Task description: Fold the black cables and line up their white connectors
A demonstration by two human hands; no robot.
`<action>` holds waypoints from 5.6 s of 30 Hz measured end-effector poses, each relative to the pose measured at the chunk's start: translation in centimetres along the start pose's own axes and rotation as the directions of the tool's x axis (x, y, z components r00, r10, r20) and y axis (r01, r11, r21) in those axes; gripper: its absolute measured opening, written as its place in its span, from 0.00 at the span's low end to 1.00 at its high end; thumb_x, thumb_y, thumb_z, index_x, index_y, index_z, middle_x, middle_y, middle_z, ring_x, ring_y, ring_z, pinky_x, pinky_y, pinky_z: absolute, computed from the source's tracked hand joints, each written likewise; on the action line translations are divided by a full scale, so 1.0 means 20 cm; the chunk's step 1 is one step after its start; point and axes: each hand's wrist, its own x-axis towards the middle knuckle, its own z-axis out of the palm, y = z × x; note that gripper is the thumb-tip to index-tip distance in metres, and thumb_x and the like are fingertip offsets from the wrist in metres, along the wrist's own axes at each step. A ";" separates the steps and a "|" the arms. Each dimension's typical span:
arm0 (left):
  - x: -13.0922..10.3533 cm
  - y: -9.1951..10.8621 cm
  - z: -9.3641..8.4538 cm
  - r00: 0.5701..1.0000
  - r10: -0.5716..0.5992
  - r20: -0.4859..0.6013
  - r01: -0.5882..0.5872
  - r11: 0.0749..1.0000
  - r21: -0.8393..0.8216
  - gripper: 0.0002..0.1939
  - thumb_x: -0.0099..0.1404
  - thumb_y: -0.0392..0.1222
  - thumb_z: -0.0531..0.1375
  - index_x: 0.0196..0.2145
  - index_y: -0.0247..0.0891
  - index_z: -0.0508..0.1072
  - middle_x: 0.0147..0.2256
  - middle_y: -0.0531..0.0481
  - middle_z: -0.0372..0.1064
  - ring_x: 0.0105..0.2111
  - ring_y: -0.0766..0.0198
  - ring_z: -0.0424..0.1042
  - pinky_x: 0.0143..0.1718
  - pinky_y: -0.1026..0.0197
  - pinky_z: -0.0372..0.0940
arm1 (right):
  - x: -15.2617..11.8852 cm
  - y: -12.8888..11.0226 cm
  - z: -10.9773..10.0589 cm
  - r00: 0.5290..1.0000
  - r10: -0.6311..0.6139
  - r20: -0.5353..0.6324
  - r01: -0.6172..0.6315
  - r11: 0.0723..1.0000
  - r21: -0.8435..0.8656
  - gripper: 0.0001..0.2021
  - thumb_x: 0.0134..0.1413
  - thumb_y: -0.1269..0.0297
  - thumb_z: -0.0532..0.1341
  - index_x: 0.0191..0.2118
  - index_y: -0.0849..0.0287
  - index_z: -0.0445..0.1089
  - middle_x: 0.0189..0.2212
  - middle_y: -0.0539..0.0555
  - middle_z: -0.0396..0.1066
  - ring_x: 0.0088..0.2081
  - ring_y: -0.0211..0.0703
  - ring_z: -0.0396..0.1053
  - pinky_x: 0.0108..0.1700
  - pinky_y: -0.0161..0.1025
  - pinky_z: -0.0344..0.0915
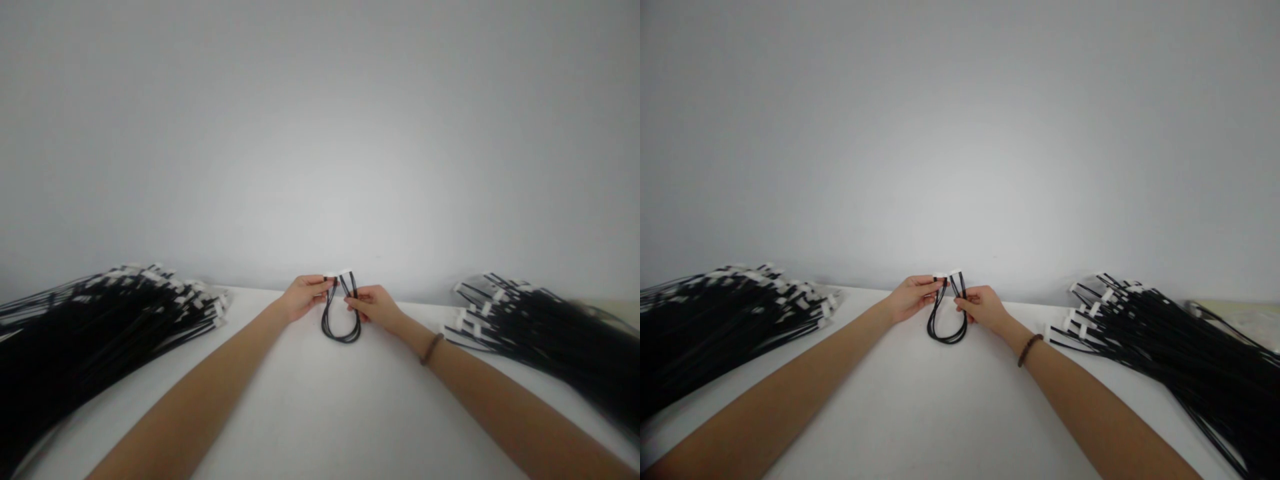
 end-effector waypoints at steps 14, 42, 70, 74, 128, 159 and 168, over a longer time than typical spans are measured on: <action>0.00 0.00 0.00 1.000 -0.009 0.009 0.009 1.000 0.012 0.11 0.47 0.38 0.62 0.30 0.31 0.72 0.29 0.47 0.67 0.25 0.72 0.62 0.25 0.69 0.58 | 0.00 0.00 0.00 1.000 0.008 0.001 -0.008 1.000 0.007 0.14 0.43 0.56 0.55 0.24 0.64 0.65 0.13 0.48 0.60 0.14 0.29 0.55 0.15 0.28 0.51; 0.01 -0.01 -0.01 0.999 -0.002 0.043 0.001 1.000 0.006 0.09 0.49 0.38 0.61 0.30 0.31 0.71 0.29 0.47 0.67 0.24 0.73 0.62 0.25 0.70 0.59 | 0.01 0.03 0.00 1.000 -0.013 0.009 0.013 0.999 -0.037 0.14 0.44 0.56 0.55 0.25 0.64 0.65 0.14 0.49 0.61 0.14 0.30 0.57 0.16 0.28 0.53; 0.01 -0.01 0.00 0.999 0.005 0.035 -0.008 0.997 0.076 0.13 0.46 0.39 0.62 0.31 0.31 0.72 0.30 0.46 0.67 0.27 0.71 0.63 0.27 0.67 0.58 | 0.01 0.03 0.00 0.999 -0.030 0.012 0.030 0.997 -0.064 0.13 0.44 0.57 0.55 0.25 0.64 0.66 0.14 0.49 0.62 0.14 0.31 0.57 0.16 0.29 0.53; 0.01 -0.02 -0.01 1.000 0.002 0.026 -0.004 0.997 0.071 0.13 0.46 0.39 0.62 0.31 0.30 0.72 0.30 0.45 0.67 0.27 0.70 0.62 0.27 0.67 0.58 | 0.01 0.02 0.00 1.000 -0.021 0.012 0.022 0.999 -0.047 0.13 0.43 0.57 0.56 0.23 0.64 0.65 0.13 0.48 0.61 0.14 0.31 0.57 0.16 0.29 0.52; 0.00 -0.03 0.11 0.978 -0.039 0.205 -0.029 0.948 0.318 0.16 0.50 0.48 0.58 0.30 0.30 0.71 0.21 0.50 0.62 0.20 0.73 0.57 0.22 0.67 0.51 | 0.02 0.00 -0.05 0.999 -0.001 0.042 -0.017 0.906 0.422 0.14 0.39 0.56 0.59 0.21 0.65 0.63 0.13 0.45 0.53 0.17 0.28 0.47 0.20 0.32 0.41; -0.01 -0.03 0.12 0.975 -0.030 0.219 -0.057 0.924 0.379 0.14 0.51 0.47 0.57 0.29 0.30 0.70 0.19 0.52 0.59 0.19 0.73 0.56 0.21 0.68 0.49 | 0.03 0.00 -0.05 0.998 0.035 0.050 -0.052 0.922 0.384 0.05 0.38 0.68 0.58 0.21 0.64 0.63 0.14 0.45 0.56 0.18 0.28 0.50 0.21 0.31 0.44; 0.01 -0.04 0.11 0.979 -0.044 0.201 -0.035 0.928 0.370 0.15 0.51 0.46 0.57 0.31 0.30 0.69 0.20 0.52 0.60 0.20 0.74 0.57 0.21 0.68 0.51 | 0.03 0.01 -0.05 0.997 0.038 0.062 -0.061 0.903 0.426 0.06 0.37 0.68 0.60 0.26 0.65 0.67 0.17 0.47 0.60 0.19 0.28 0.54 0.22 0.31 0.47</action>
